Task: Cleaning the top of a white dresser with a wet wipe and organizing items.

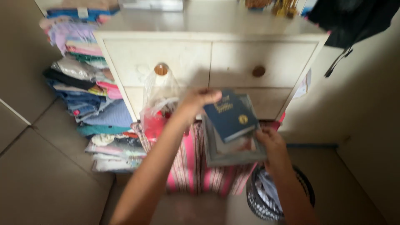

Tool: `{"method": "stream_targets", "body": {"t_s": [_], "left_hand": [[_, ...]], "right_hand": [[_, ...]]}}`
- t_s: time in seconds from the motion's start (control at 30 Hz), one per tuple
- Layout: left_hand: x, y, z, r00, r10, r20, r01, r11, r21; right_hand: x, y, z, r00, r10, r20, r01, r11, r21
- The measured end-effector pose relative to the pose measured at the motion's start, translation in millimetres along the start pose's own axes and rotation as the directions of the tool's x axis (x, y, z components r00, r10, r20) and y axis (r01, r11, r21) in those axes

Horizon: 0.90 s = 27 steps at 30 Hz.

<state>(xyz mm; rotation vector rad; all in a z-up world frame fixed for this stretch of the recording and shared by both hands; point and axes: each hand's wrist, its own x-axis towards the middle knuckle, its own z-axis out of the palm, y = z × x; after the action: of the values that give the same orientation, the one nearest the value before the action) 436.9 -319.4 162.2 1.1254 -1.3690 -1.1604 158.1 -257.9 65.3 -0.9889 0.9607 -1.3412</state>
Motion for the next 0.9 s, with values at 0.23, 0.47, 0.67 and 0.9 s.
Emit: {"method": "stream_targets", "body": {"t_s": [0.23, 0.47, 0.67, 0.9], "left_hand": [[29, 22, -47, 0.992, 0.035, 0.122, -0.011, 0.981, -0.191], [46, 47, -81, 0.992, -0.004, 0.128, 0.034, 0.973, -0.228], [104, 116, -117, 0.993, 0.12, -0.017, -0.121, 0.989, -0.084], [177, 155, -140, 0.98, 0.188, -0.071, -0.188, 0.982, 0.0]], "right_hand": [[14, -3, 34, 0.998, -0.022, 0.067, 0.011, 0.988, 0.152], [13, -42, 70, 0.997, 0.072, 0.002, -0.071, 0.986, 0.149], [23, -59, 85, 0.998, -0.023, 0.065, 0.012, 0.986, 0.165], [29, -64, 107, 1.0, -0.021, 0.021, 0.017, 0.977, 0.211]]}}
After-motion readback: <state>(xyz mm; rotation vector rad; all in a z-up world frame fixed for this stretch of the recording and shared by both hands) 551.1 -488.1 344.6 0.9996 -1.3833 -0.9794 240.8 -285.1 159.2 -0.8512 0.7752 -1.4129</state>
